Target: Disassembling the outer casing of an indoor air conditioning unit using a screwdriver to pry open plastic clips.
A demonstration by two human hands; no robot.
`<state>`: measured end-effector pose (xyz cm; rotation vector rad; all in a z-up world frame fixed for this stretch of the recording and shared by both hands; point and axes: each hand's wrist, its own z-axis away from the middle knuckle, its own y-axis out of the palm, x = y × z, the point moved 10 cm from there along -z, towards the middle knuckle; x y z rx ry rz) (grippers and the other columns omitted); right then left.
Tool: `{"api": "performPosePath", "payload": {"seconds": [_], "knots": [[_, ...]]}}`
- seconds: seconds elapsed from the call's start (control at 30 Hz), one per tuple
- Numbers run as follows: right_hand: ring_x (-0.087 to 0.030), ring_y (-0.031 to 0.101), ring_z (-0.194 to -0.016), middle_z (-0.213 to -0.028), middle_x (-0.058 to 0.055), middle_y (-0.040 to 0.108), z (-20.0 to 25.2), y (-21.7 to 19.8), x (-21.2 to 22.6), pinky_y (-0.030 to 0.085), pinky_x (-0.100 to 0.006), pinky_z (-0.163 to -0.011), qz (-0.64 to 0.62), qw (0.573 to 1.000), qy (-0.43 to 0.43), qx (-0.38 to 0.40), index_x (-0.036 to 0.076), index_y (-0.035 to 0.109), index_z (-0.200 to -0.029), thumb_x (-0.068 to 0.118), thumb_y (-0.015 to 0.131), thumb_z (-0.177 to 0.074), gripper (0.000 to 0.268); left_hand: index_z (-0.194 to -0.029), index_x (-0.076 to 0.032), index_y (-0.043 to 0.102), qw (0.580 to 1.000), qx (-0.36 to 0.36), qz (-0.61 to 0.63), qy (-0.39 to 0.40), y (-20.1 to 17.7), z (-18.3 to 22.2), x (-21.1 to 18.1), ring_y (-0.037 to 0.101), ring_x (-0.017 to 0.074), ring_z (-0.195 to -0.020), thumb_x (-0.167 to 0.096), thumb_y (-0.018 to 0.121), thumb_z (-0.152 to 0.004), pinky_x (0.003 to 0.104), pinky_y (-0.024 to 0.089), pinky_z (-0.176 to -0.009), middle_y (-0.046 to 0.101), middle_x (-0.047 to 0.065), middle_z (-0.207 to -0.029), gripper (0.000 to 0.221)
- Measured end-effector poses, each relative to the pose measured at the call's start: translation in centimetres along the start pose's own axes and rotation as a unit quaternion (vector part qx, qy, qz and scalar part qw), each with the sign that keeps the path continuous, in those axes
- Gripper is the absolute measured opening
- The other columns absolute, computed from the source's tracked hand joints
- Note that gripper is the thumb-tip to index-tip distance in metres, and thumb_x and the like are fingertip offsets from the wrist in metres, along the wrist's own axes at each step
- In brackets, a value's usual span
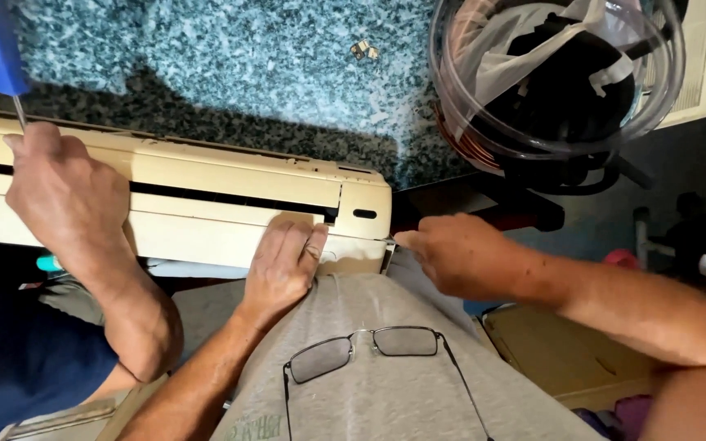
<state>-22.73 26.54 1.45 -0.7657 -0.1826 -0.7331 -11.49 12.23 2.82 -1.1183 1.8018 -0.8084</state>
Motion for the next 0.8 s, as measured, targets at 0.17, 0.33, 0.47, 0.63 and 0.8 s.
{"api": "performPosePath", "payload": {"seconds": [0.17,0.33,0.47,0.63,0.8], "knots": [[-0.026,0.067,-0.063,-0.084,-0.005,0.064,1.5,1.9,1.2,0.057,-0.041,-0.056,0.012,0.996,0.027,-0.083,0.017,0.067,-0.122,0.023,0.050,-0.096,0.032,-0.108,0.001,0.072,1.000,-0.012,-0.011,-0.006,-0.1,-0.1,-0.2,0.063,0.0343,-0.085,-0.008,0.062,-0.103,0.048,0.057,-0.087,0.058,0.016,-0.090,0.014],[-0.027,0.063,-0.062,-0.082,-0.005,0.057,2.2,3.8,1.9,0.054,-0.043,-0.051,0.016,0.984,0.050,-0.169,0.015,0.065,-0.116,0.021,0.051,-0.094,0.026,-0.108,0.000,0.073,1.000,-0.013,-0.019,-0.009,-0.2,-0.1,-0.3,0.063,0.0335,-0.085,-0.007,0.063,-0.102,0.048,0.057,-0.088,0.059,0.015,-0.090,0.013],[-0.026,0.057,-0.056,-0.079,-0.004,0.053,3.2,4.2,2.6,0.049,-0.040,-0.045,0.058,0.945,0.072,-0.313,0.013,0.064,-0.118,0.020,0.049,-0.092,0.030,-0.107,0.000,0.073,1.000,-0.005,-0.020,-0.007,-0.1,0.0,-0.3,0.063,0.0350,-0.085,-0.006,0.067,-0.100,0.048,0.057,-0.088,0.059,0.015,-0.089,0.012],[-0.027,0.056,-0.054,-0.079,-0.005,0.050,3.5,5.4,2.7,0.049,-0.039,-0.046,0.063,0.919,0.074,-0.382,0.012,0.064,-0.121,0.020,0.047,-0.093,0.034,-0.106,0.001,0.073,1.000,-0.017,-0.020,-0.005,0.0,0.3,0.0,0.063,0.0359,-0.083,-0.004,0.068,-0.099,0.048,0.057,-0.084,0.057,0.015,-0.086,0.010],[-0.025,0.056,-0.051,-0.078,-0.004,0.051,3.8,5.1,3.7,0.050,-0.035,-0.046,0.082,0.903,0.078,-0.414,0.011,0.068,-0.114,0.022,0.047,-0.092,0.032,-0.110,0.002,0.073,1.000,0.004,0.001,-0.004,1.6,1.8,0.9,0.062,0.0359,-0.087,-0.006,0.067,-0.100,0.048,0.056,-0.086,0.056,0.013,-0.087,0.014]]}}
